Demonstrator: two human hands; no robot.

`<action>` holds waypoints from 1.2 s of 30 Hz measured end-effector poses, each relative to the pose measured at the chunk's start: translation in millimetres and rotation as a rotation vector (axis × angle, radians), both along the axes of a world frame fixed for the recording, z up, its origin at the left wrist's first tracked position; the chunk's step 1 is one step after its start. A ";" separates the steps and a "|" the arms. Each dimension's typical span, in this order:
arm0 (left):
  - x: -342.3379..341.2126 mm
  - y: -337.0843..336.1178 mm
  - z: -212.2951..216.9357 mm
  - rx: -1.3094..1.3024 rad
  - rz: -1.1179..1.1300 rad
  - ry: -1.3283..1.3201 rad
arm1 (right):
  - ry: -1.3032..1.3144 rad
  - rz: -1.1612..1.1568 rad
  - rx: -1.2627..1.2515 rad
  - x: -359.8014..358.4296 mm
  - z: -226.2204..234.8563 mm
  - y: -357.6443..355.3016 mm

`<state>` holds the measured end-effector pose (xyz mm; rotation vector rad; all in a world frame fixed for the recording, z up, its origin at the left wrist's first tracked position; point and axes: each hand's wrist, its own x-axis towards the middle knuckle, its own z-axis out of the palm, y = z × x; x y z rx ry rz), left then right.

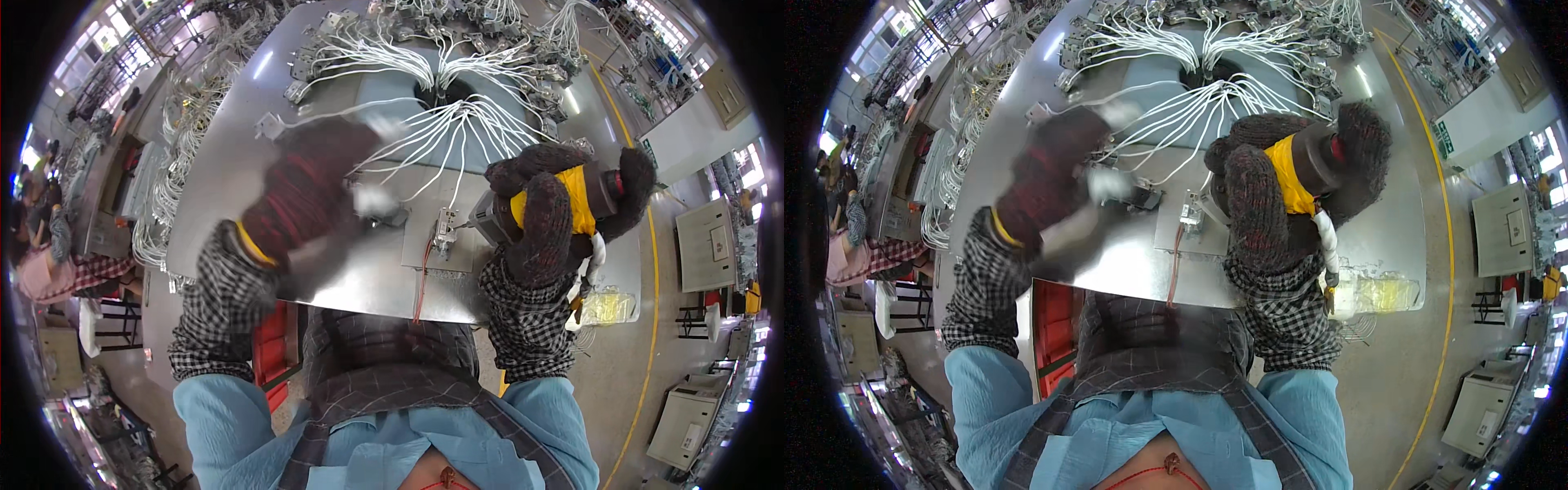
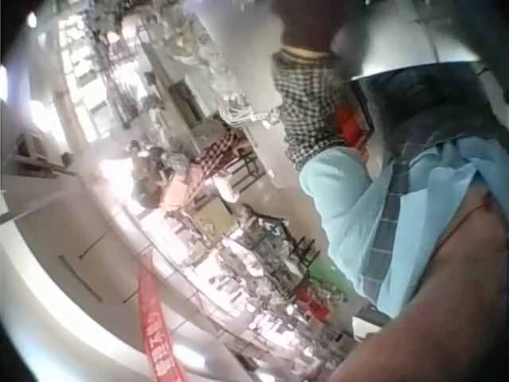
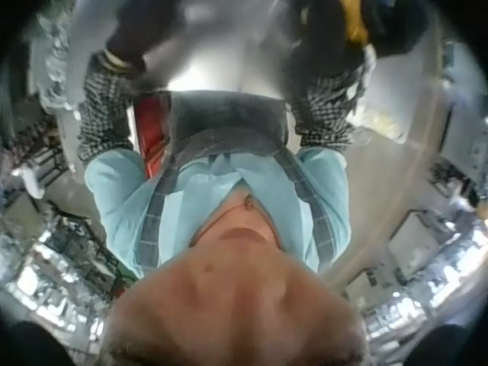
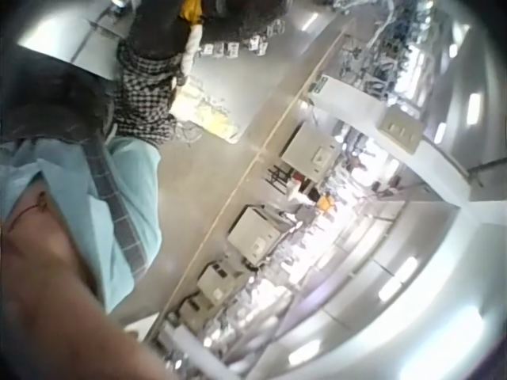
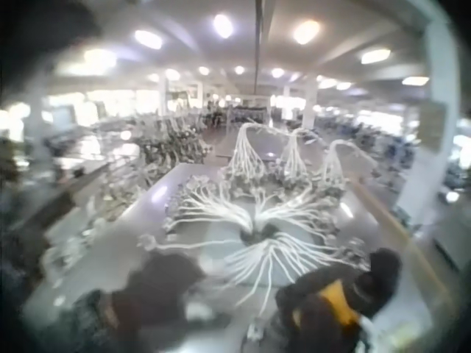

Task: Assemble electrical components onto a wiring harness fixture using an electric screwdriver.

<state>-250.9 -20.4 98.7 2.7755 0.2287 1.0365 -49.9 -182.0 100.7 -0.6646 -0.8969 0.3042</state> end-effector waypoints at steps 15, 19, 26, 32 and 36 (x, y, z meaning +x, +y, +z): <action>17.7 -40.5 -50.5 -1.435 -0.383 -0.113 | -0.092 -0.064 0.033 -1.4 0.9 3.3; 21.8 -40.5 -51.7 -1.473 -0.499 -0.200 | -0.118 -0.075 0.054 0.5 -0.5 5.5; 33.9 -65.0 -31.9 -0.707 0.012 0.229 | -0.067 -0.238 0.121 18.9 14.6 -0.9; 49.2 -60.0 -47.8 -0.935 -0.138 -0.003 | -0.082 -0.158 0.163 24.3 14.9 -3.6; 40.9 -50.4 -39.0 -0.735 0.044 0.332 | -0.095 -0.039 0.153 18.9 11.5 2.0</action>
